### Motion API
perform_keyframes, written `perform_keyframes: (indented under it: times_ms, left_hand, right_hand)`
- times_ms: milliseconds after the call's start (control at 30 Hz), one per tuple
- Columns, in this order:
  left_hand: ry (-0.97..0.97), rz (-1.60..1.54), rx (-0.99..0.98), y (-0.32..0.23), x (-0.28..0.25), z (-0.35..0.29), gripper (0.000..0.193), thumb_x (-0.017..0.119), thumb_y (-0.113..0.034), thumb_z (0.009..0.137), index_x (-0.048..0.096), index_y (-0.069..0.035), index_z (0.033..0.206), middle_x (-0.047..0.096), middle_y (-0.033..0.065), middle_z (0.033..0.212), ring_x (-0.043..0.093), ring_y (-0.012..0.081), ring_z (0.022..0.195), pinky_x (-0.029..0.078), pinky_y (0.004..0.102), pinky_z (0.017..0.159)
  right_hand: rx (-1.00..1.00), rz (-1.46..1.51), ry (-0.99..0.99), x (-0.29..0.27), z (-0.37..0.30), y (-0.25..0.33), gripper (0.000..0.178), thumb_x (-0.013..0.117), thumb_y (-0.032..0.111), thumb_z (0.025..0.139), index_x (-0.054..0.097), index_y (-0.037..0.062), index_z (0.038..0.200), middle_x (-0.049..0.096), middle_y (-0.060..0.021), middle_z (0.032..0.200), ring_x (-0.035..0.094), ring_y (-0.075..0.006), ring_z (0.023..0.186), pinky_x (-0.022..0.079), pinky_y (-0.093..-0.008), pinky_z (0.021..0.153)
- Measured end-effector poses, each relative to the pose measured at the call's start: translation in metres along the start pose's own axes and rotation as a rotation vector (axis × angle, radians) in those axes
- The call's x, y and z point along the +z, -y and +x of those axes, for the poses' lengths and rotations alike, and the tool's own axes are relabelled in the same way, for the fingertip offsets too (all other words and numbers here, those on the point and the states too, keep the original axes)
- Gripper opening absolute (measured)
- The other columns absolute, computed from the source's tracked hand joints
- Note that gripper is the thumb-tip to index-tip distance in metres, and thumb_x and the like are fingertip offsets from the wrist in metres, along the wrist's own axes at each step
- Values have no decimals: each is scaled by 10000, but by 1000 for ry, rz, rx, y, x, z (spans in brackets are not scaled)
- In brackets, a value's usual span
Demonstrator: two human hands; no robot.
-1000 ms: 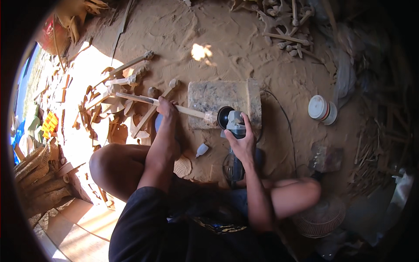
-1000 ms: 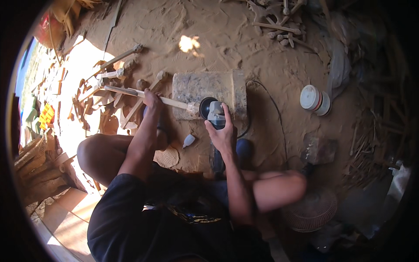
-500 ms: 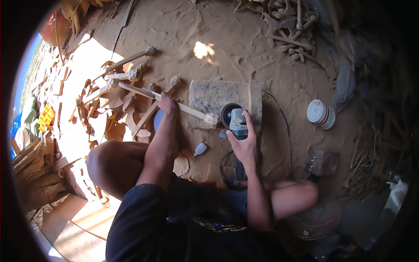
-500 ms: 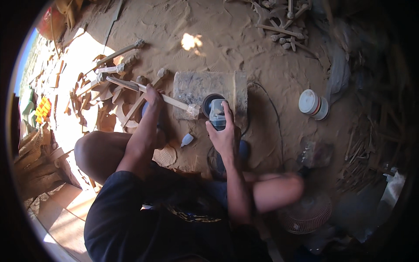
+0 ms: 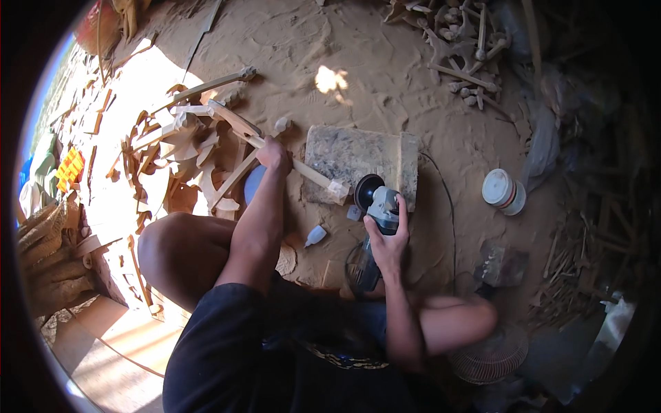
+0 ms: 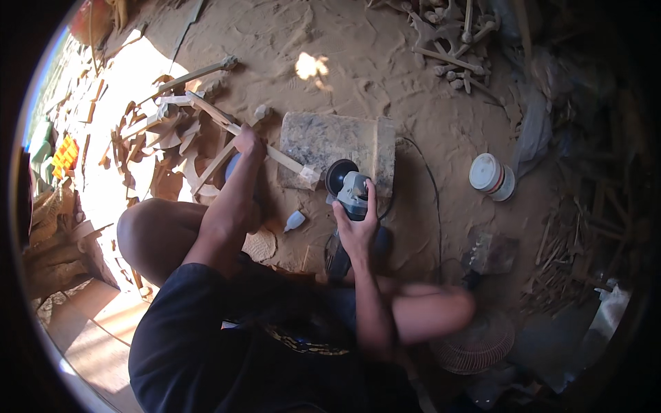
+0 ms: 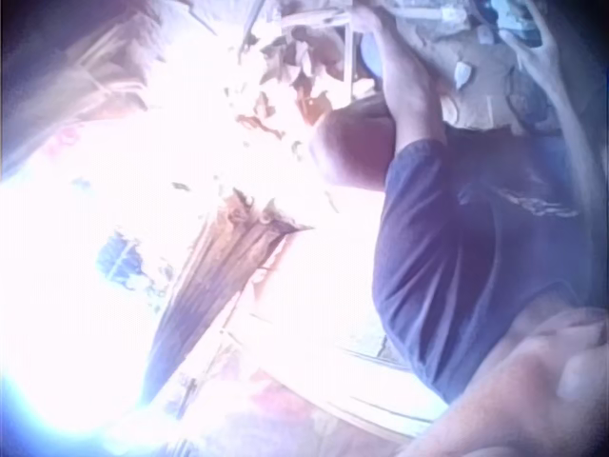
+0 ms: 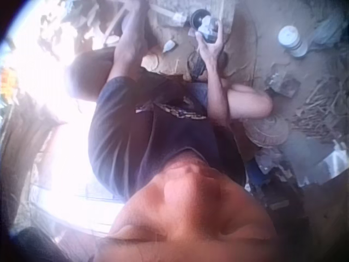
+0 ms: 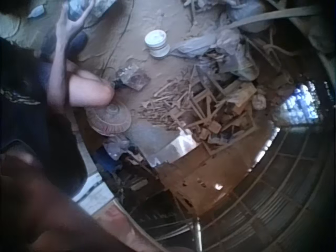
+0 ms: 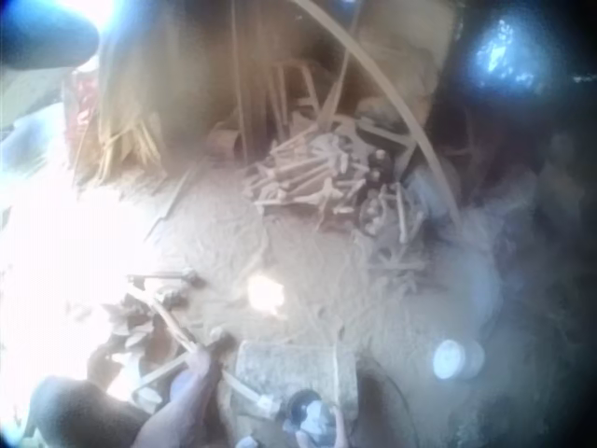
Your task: The person uses an angle grinder with a sanding disc to smooth and shape a wooden axe, then applies adhesive from a bottle to a joint on the head.
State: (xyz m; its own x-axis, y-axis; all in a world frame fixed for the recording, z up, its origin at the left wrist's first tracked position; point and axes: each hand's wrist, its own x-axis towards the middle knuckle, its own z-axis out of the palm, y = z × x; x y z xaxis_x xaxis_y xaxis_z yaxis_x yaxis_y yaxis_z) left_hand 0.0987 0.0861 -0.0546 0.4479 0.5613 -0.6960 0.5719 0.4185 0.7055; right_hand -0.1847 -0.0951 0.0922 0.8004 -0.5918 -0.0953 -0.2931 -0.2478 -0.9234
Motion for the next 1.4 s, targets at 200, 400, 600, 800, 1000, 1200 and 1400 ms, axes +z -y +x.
perform_keyframes:
  times_ms: [200, 400, 600, 800, 1000, 1200, 1400]
  left_hand:
    - [-28, 10, 37, -1, 2, 9, 383, 675, -290, 949, 634, 89, 982, 635, 137, 770, 608, 274, 543, 514, 443, 463]
    - [-10, 34, 12, 0, 3, 11, 366, 678, -265, 939, 651, 94, 1004, 646, 140, 811, 604, 274, 581, 490, 445, 460]
    - [-21, -2, -4, 1, 4, 8, 342, 660, -272, 960, 617, 67, 937, 609, 123, 704, 602, 262, 506, 506, 429, 439]
    - [-48, 12, -21, -3, 2, 6, 373, 660, -270, 940, 661, 93, 1024, 670, 151, 826, 617, 275, 579, 502, 446, 445]
    - [-51, 99, -58, -10, 8, -1, 365, 693, -292, 946, 667, 65, 1011, 670, 143, 803, 655, 272, 607, 522, 429, 475]
    - [-47, 145, -47, -11, 8, 5, 373, 715, -309, 947, 677, 44, 1061, 675, 135, 873, 661, 273, 640, 546, 428, 519]
    - [-50, 107, -68, -11, 6, -2, 393, 710, -310, 948, 679, 39, 1127, 681, 142, 936, 673, 271, 687, 563, 432, 531]
  right_hand:
    - [-11, -18, 10, 12, -23, -3, 832, 870, 186, 866, 467, 50, 1582, 715, -226, 1309, 731, -273, 1125, 579, -406, 979]
    - [16, -51, -16, 16, -25, 4, 829, 862, 212, 867, 469, 47, 1577, 703, -253, 1345, 732, -310, 1184, 578, -412, 988]
    - [65, -2, 6, 20, -29, 4, 830, 858, 148, 863, 454, 13, 1575, 640, -197, 1405, 644, -243, 1233, 519, -381, 1065]
    - [89, 31, 22, 14, -24, 9, 824, 860, 134, 864, 461, 9, 1574, 633, -192, 1423, 634, -244, 1255, 508, -381, 1083]
    - [6, -58, -72, -2, -18, -3, 818, 864, 126, 858, 474, 0, 1566, 621, -197, 1443, 632, -247, 1270, 509, -381, 1085]
    - [59, -35, 74, -7, -14, 30, 856, 865, 156, 852, 458, 55, 1599, 672, -225, 1417, 696, -282, 1236, 543, -404, 1057]
    - [90, -217, 241, 1, -7, 48, 839, 831, 122, 872, 445, 72, 1615, 685, -222, 1397, 689, -269, 1254, 535, -390, 1063]
